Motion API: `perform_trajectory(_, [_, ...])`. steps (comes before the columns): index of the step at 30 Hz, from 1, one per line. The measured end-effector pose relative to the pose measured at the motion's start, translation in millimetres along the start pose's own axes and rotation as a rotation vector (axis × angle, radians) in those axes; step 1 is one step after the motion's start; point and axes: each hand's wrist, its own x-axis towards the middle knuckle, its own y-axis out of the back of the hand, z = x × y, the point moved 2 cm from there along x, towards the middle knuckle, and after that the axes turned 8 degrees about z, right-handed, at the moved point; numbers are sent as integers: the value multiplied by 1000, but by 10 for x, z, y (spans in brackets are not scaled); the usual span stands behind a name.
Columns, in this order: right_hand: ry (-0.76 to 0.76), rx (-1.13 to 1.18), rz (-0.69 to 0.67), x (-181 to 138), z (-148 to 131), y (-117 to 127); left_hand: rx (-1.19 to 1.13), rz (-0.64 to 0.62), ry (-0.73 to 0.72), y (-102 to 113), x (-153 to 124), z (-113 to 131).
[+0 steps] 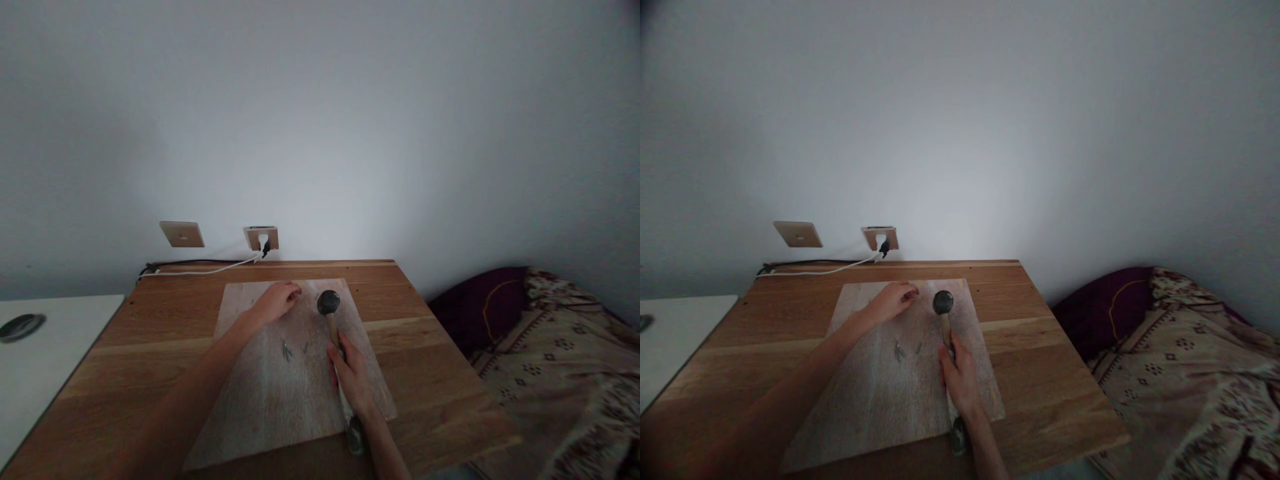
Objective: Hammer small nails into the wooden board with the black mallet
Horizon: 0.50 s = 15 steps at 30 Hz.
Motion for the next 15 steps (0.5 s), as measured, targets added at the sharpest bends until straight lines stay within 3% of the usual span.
perform_trajectory(6, [-6, -2, 3, -4, -7, -2, -218, 161, 137, -122, -98, -135])
perform_trajectory(15, [-9, 1, -3, -14, -52, -1, -164, 165, 144, -116, -87, -147])
